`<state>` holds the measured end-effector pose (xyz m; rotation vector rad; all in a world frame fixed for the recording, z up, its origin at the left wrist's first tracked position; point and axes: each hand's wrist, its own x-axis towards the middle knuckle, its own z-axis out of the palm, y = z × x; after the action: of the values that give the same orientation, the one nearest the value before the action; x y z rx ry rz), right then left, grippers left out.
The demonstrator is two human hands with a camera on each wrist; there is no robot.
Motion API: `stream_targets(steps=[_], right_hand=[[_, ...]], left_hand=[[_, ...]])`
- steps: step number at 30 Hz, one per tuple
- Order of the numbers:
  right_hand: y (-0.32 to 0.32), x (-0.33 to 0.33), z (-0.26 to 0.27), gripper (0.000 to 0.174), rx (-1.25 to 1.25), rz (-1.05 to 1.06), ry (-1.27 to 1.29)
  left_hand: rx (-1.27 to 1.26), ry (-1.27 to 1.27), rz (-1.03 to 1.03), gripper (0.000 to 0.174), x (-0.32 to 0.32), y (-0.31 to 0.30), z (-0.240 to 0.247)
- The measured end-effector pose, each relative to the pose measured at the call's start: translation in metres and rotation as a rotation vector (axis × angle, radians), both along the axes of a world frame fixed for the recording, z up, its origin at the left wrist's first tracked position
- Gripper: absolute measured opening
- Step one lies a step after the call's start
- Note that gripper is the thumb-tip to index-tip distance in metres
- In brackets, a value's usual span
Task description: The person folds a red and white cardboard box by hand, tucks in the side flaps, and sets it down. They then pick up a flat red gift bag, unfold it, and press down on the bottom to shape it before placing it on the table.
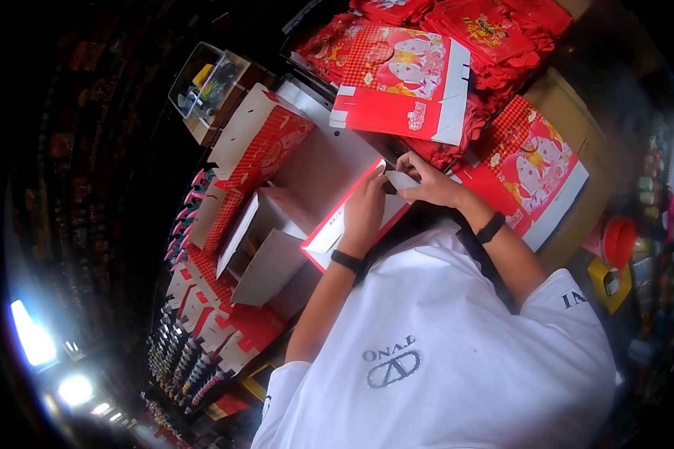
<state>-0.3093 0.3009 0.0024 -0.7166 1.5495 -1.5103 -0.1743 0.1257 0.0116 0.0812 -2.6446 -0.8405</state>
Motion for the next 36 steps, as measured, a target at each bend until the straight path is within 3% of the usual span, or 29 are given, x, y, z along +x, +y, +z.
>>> stream_targets(steps=[4,7,13,16,18,22,28,34,36], right_hand=[[-0.006,0.005,-0.001,0.055,0.000,-0.032,0.005],[-0.007,0.004,0.000,0.060,-0.010,-0.049,-0.127],[-0.007,-0.001,0.005,0.058,0.072,-0.077,-0.080],[-0.009,-0.001,-0.008,0.062,-0.014,-0.067,0.026],[-0.006,0.000,-0.007,0.062,0.014,-0.078,0.236],[0.002,0.011,0.004,0.067,0.101,-0.048,0.553],[0.015,0.011,0.018,0.071,0.059,0.025,0.577],[0.009,0.020,0.016,0.065,0.149,-0.040,0.580],[0.008,0.023,0.008,0.064,0.076,-0.118,0.561]], left_hand=[[-0.007,0.018,0.014,0.026,0.001,0.000,0.001],[-0.013,0.023,0.037,0.025,0.003,0.001,-0.003],[-0.015,-0.004,0.023,0.023,0.004,-0.002,-0.003],[-0.065,-0.080,0.001,0.030,0.010,-0.002,0.003],[-0.194,-0.063,-0.025,0.037,0.013,0.000,0.009],[-0.152,-0.090,-0.011,0.041,0.016,0.001,0.008],[-0.129,-0.086,0.007,0.040,0.016,0.002,0.004],[-0.130,-0.068,0.001,0.038,0.017,0.002,0.001],[-0.139,-0.069,-0.003,0.038,0.018,0.001,-0.001]])
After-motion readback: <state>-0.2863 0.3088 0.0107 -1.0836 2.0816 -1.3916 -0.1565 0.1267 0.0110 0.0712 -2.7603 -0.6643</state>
